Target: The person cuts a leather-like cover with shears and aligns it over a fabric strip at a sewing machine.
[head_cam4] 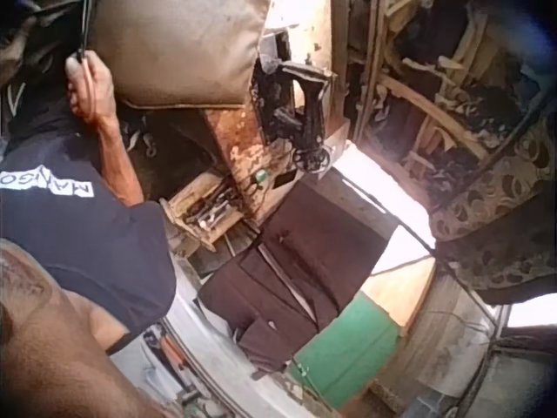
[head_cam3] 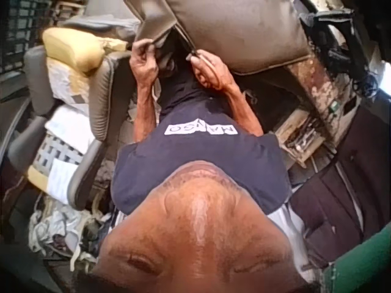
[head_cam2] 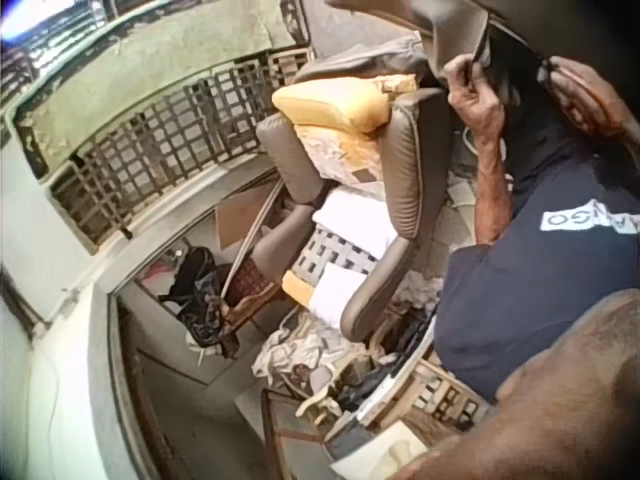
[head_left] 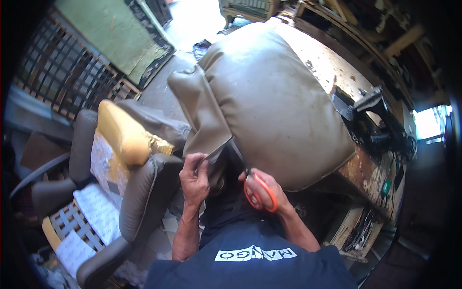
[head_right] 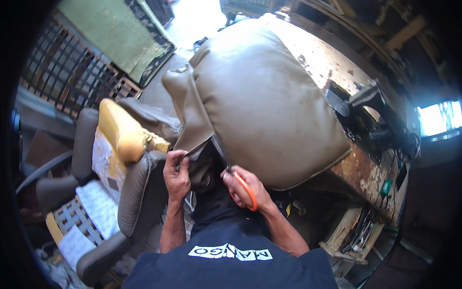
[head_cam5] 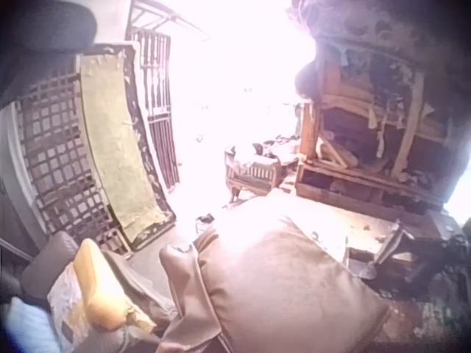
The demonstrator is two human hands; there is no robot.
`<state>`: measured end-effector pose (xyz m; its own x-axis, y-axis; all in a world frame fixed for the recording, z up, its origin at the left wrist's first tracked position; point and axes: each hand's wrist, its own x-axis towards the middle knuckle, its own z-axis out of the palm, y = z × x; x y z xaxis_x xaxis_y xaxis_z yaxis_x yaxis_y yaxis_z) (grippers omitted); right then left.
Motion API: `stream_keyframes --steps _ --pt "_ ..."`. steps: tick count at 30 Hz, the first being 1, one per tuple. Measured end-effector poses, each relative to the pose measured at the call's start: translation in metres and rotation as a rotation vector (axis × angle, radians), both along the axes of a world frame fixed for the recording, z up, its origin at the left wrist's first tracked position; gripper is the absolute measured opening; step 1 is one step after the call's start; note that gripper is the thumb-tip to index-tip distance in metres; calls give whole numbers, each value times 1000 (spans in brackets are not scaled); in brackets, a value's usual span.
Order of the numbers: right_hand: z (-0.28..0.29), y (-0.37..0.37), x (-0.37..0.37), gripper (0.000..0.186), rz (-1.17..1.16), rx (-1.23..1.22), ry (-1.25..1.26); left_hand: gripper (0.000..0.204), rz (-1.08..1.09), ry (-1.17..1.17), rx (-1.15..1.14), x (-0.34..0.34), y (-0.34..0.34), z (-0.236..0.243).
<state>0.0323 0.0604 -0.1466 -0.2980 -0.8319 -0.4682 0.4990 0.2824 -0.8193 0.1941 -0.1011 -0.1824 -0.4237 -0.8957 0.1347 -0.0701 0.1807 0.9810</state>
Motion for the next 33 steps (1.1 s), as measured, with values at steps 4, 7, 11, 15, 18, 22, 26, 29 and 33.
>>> stream_keyframes --steps 4,7,11,15,18,22,26,29,33 --pt "18 53 -10 45 -71 -116 920 14 6 -42 -53 -5 -10 -2" --pt "3 84 -19 54 -732 226 1087 16 -61 -91 -54 -13 -15 -3" --pt "-57 101 -36 66 -1072 272 917 15 -120 -108 -76 -38 -10 9" --pt "-37 79 -39 48 -1162 -111 396 12 -250 -157 -166 -58 -2 26" --pt "-9 119 -64 35 -1225 27 482 28 -465 -280 -434 -63 5 59" --pt "8 165 -77 42 -1265 -81 494 46 -493 -519 -574 -58 6 40" --pt "-40 195 -87 50 -1124 229 646 22 -518 -363 -575 -60 6 31" --pt "-31 195 -84 57 -1220 626 1377 21 -531 -356 -646 -60 24 40" --pt "26 162 -32 56 -722 50 558 16 -509 -379 -538 -56 48 35"
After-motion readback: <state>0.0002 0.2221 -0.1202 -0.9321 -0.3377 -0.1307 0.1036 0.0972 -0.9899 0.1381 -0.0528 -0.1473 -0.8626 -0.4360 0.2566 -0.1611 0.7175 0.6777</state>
